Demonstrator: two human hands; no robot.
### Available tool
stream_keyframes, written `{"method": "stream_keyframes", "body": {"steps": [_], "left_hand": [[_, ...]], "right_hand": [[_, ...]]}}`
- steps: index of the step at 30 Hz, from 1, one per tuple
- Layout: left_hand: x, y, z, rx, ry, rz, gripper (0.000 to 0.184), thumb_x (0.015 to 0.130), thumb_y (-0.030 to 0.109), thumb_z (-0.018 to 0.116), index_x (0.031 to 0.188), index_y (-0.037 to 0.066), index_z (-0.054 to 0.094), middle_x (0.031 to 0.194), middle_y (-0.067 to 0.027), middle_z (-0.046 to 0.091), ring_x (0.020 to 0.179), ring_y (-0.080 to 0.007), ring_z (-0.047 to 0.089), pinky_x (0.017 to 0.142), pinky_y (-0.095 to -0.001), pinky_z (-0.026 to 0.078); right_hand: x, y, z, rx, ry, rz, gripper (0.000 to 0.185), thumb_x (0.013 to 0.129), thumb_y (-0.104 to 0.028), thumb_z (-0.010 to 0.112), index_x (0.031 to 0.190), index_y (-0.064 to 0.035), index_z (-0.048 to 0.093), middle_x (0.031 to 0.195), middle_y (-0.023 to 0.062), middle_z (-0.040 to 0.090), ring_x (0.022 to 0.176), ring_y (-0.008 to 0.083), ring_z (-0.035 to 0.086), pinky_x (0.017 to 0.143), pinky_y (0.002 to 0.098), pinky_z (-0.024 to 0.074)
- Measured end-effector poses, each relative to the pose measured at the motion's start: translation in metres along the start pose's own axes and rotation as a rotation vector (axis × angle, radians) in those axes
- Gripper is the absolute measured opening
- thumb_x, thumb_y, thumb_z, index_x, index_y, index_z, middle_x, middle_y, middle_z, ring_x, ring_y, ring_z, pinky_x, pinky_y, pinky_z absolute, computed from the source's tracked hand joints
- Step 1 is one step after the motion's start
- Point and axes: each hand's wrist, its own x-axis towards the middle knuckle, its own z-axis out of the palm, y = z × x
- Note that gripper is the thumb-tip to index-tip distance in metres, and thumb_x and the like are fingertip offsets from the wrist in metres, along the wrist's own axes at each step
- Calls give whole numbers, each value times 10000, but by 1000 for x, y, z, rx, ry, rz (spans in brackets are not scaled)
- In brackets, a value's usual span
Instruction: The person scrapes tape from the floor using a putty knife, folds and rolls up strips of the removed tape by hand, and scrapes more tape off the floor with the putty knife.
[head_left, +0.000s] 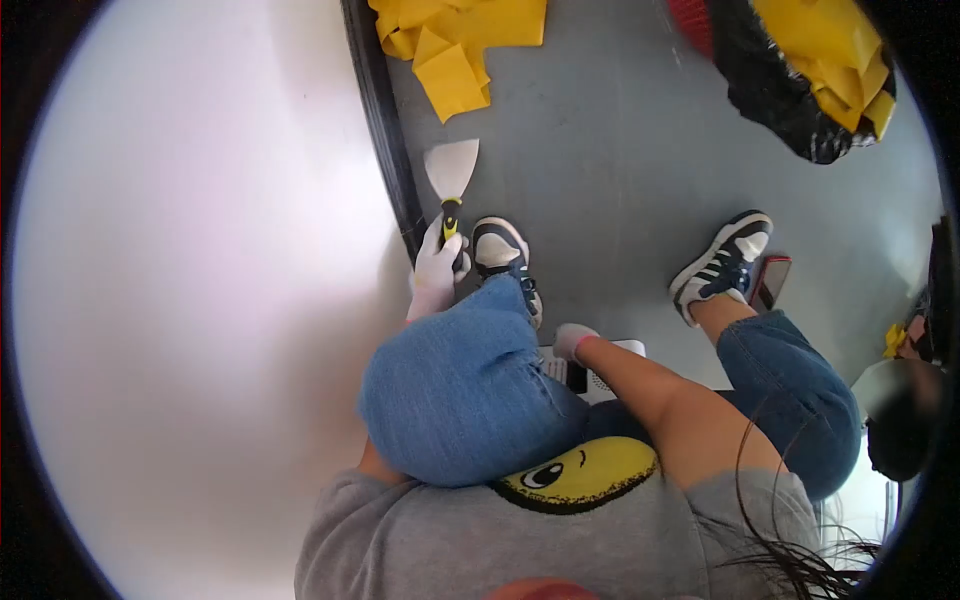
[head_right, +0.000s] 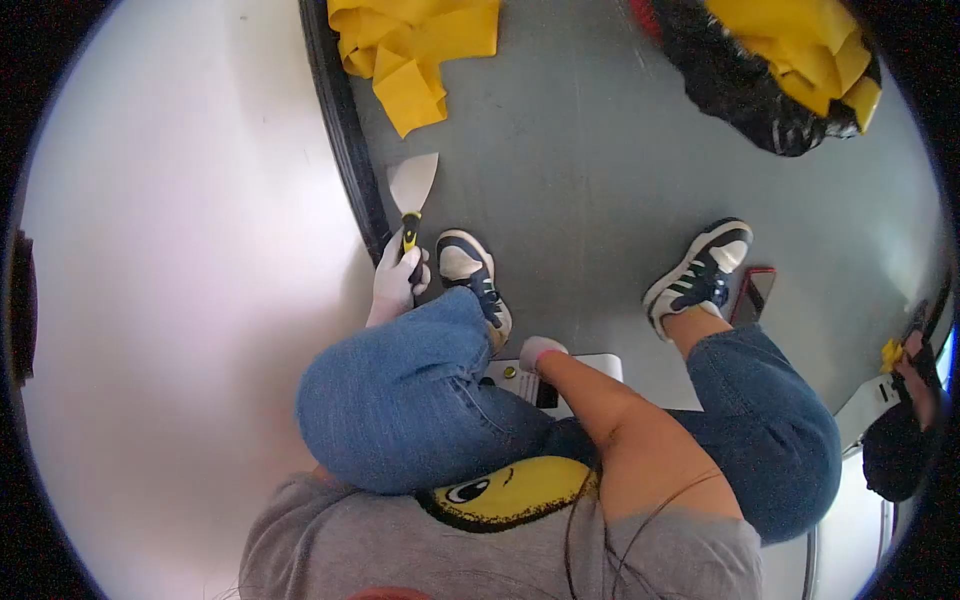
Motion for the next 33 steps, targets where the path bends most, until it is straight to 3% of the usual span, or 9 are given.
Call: {"method": "stream_keyframes", "body": {"steps": [2, 6, 7, 10, 19, 24, 27, 31, 33], "left_hand": [[1, -5, -3, -46, -10, -31, 534, 902, 80, 493, 1415, 120, 347, 830, -33, 535, 548, -87, 491, 435, -204, 367], [-3, -3, 3, -55, -2, -10, 529, 916, 91, 474, 1419, 96, 311, 870, -65, 525, 546, -107, 493, 401, -211, 355], [2, -7, 2, -62, -26, 9, 527, 917, 98, 477, 1417, 87, 312, 886, -70, 524, 567, -105, 500, 416, -203, 360], [1, -15, 7, -26, -20, 78, 519, 923, 97, 467, 1418, 79, 311, 900, -72, 525, 591, -102, 508, 430, -203, 367], [6, -18, 8, -57, 37, 65, 492, 944, 122, 461, 1415, 73, 326, 910, -59, 522, 628, -96, 506, 455, -196, 367], [5, -11, 8, -38, 8, 119, 481, 942, 107, 449, 1406, 60, 333, 889, -48, 524, 603, -88, 493, 452, -192, 358], [16, -6, 5, -9, -9, 118, 479, 939, 111, 450, 1402, 52, 338, 879, -44, 522, 594, -85, 489, 450, -191, 352], [-4, 2, 8, 62, 34, 82, 473, 935, 123, 450, 1393, 53, 354, 877, -38, 519, 602, -76, 488, 456, -189, 354], [-7, 10, 11, 75, 15, 134, 473, 933, 144, 447, 1391, 59, 365, 876, -32, 516, 611, -67, 487, 466, -191, 359]], "right_hand": [[-19, 10, -21, -10, -57, 52, 301, 819, -172, 571, 1070, -44, 678, 1142, 136, 647, 1021, 317, 630, 833, 432, 500], [111, 35, 95, -418, -125, -454, 297, 768, -257, 685, 1003, -76, 705, 926, 93, 708, 886, 272, 666, 752, 380, 518], [146, 45, 113, -240, -169, -429, 283, 783, -253, 674, 1008, -83, 705, 949, 96, 705, 890, 268, 667, 756, 379, 519], [95, 14, 82, -123, -159, -286, 296, 799, -263, 647, 1027, -80, 697, 987, 106, 692, 918, 274, 659, 775, 381, 514], [74, 43, 98, -216, -65, -204, 342, 848, -295, 567, 1085, -73, 674, 1101, 138, 652, 1003, 291, 634, 832, 387, 497], [22, -4, -24, -27, 159, -111, 371, 875, -312, 522, 1117, -69, 661, 1164, 156, 630, 1050, 301, 621, 864, 390, 487], [9, -6, -35, 124, 198, -27, 291, 817, -286, 601, 1000, -77, 689, 965, 125, 686, 856, 291, 663, 745, 420, 512], [45, 16, 59, -13, -114, -171, 290, 820, -278, 591, 997, -72, 694, 978, 135, 684, 873, 297, 661, 757, 421, 510], [52, 16, 68, -4, -173, -200, 290, 822, -274, 586, 995, -69, 696, 985, 140, 683, 882, 300, 661, 764, 422, 509]]}}
